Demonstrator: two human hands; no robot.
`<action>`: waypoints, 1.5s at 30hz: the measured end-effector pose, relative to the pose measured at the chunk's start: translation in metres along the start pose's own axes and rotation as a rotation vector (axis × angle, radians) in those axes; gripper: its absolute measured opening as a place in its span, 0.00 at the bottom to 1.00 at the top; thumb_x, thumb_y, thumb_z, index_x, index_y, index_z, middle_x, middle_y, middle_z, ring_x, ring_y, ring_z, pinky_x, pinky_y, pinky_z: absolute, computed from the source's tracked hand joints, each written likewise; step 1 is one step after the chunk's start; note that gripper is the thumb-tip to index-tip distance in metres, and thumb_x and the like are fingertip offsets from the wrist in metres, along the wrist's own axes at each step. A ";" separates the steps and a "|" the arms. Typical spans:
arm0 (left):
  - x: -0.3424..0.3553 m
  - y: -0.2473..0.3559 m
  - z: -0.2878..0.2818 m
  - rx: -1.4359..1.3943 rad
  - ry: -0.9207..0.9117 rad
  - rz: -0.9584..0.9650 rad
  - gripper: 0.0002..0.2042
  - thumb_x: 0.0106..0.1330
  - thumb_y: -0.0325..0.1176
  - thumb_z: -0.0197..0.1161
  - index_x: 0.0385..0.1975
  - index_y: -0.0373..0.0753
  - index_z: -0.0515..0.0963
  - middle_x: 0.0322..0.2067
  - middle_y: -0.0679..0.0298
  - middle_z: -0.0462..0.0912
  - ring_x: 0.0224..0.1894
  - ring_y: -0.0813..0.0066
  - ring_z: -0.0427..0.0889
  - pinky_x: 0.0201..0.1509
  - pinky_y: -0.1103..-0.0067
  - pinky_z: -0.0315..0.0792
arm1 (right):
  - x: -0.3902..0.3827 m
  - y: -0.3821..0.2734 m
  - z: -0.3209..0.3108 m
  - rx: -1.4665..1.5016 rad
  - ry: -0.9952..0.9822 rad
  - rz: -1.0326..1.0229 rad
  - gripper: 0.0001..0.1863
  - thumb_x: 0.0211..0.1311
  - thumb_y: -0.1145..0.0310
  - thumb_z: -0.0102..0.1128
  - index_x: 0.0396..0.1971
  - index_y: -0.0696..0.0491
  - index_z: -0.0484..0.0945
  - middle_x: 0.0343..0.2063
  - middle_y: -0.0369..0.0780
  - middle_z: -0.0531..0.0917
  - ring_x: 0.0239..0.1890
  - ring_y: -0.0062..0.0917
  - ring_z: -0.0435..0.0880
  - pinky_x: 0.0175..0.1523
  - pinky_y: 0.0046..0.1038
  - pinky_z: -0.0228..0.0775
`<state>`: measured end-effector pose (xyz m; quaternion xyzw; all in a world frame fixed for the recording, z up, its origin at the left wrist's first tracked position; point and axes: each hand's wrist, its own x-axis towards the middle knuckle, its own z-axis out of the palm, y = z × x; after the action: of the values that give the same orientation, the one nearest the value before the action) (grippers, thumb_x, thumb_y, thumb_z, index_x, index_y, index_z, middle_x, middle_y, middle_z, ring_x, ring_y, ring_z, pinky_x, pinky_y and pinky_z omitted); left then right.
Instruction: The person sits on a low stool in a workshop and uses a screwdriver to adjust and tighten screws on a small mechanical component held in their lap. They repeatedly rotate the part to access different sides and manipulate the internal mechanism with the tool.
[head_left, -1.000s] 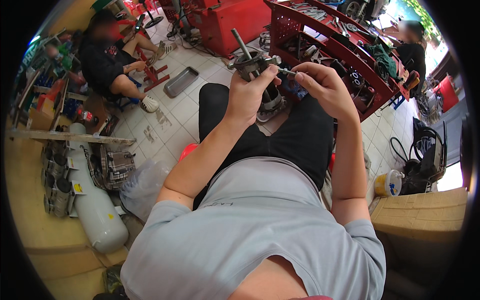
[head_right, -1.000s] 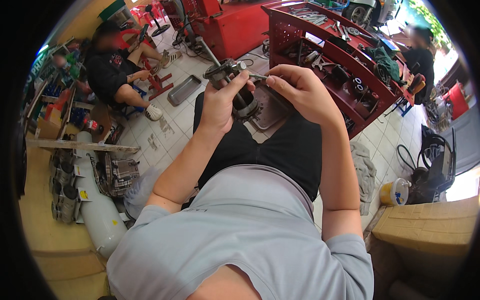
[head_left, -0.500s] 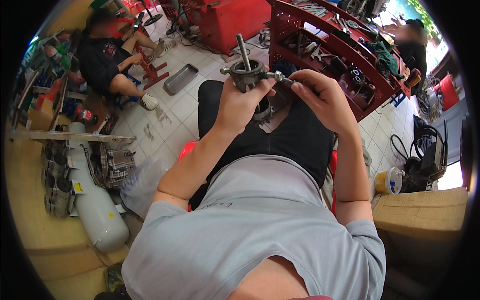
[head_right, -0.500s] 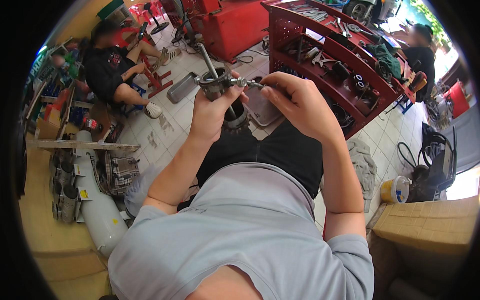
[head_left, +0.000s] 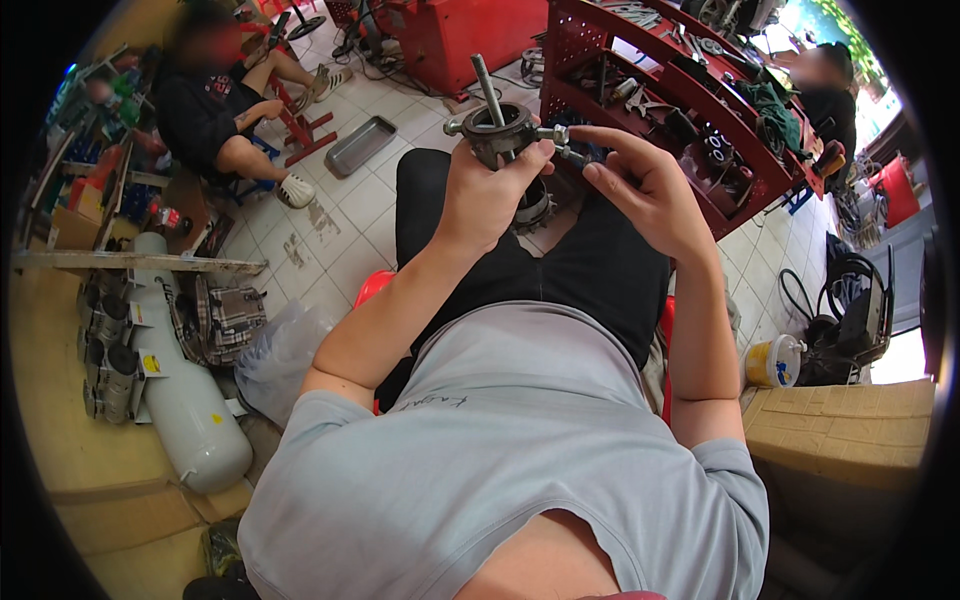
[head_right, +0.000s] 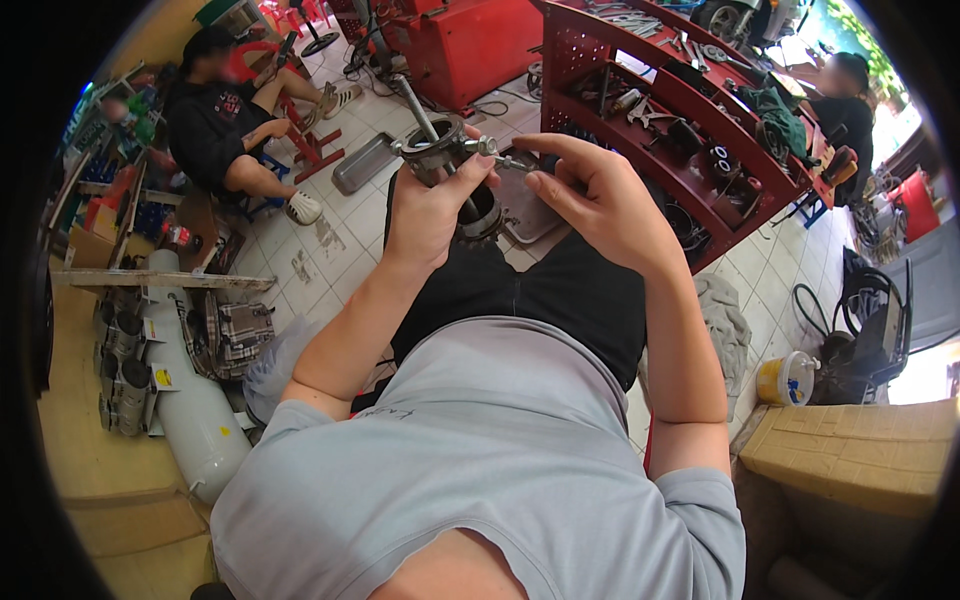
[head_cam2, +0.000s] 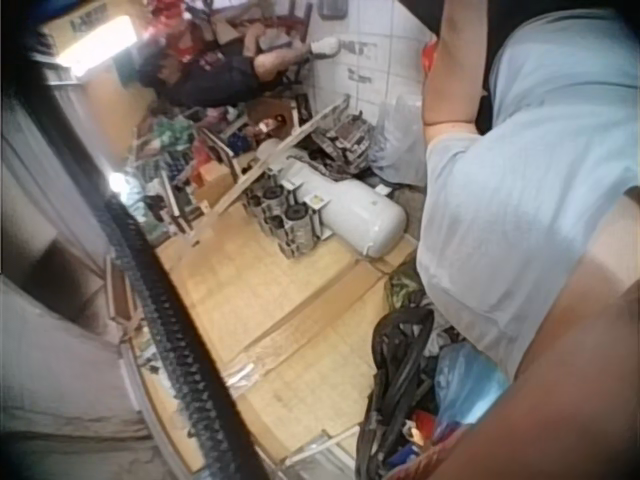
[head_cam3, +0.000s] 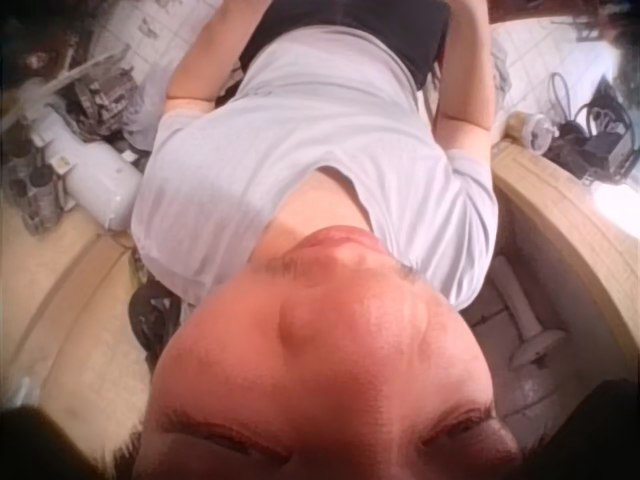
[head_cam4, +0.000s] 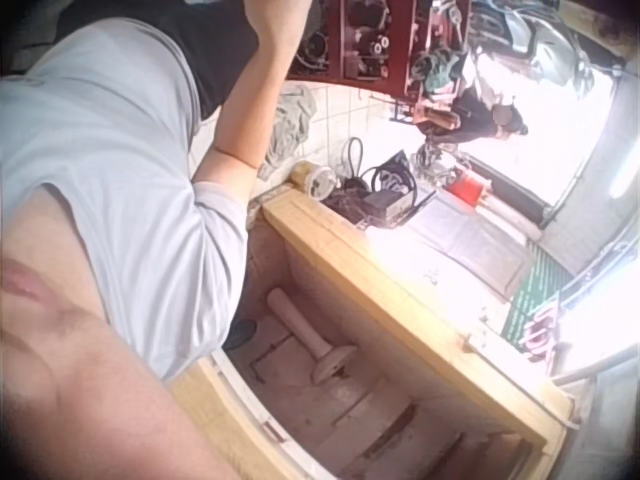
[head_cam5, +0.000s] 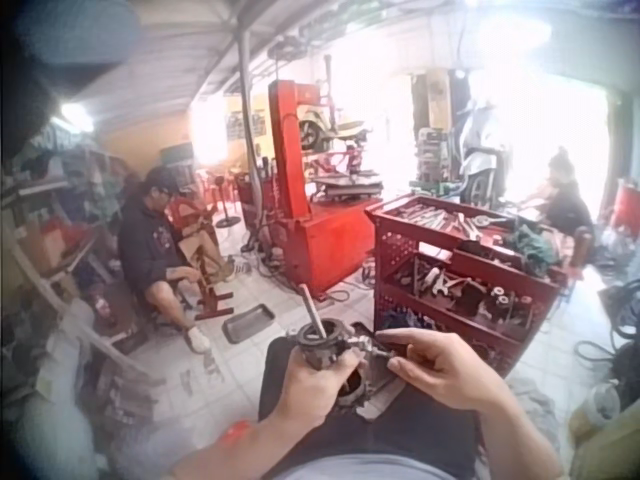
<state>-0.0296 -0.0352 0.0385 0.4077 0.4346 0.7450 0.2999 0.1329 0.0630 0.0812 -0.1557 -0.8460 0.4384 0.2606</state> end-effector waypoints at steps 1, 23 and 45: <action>0.000 0.000 0.001 -0.007 0.004 0.009 0.11 0.61 0.25 0.65 0.42 0.36 0.74 0.33 0.64 0.81 0.32 0.76 0.81 0.39 0.80 0.74 | 0.000 0.001 0.001 -0.003 0.006 -0.033 0.15 0.62 0.73 0.58 0.49 0.55 0.78 0.19 0.31 0.73 0.22 0.11 0.61 0.27 0.17 0.57; 0.002 -0.006 0.002 0.040 0.053 -0.021 0.11 0.61 0.25 0.64 0.43 0.35 0.74 0.31 0.65 0.81 0.31 0.78 0.80 0.37 0.81 0.72 | -0.002 0.005 -0.004 0.236 -0.071 -0.134 0.17 0.58 0.72 0.58 0.48 0.58 0.78 0.18 0.29 0.72 0.20 0.09 0.60 0.24 0.17 0.52; 0.003 -0.011 0.001 0.035 0.080 -0.015 0.12 0.61 0.24 0.65 0.43 0.35 0.74 0.31 0.64 0.80 0.31 0.78 0.80 0.37 0.82 0.73 | 0.000 0.004 -0.001 0.035 -0.004 -0.065 0.15 0.59 0.69 0.60 0.45 0.58 0.79 0.14 0.27 0.62 0.19 0.10 0.56 0.23 0.20 0.49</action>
<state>-0.0295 -0.0277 0.0305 0.3796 0.4622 0.7506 0.2809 0.1332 0.0660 0.0782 -0.1228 -0.8433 0.4446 0.2758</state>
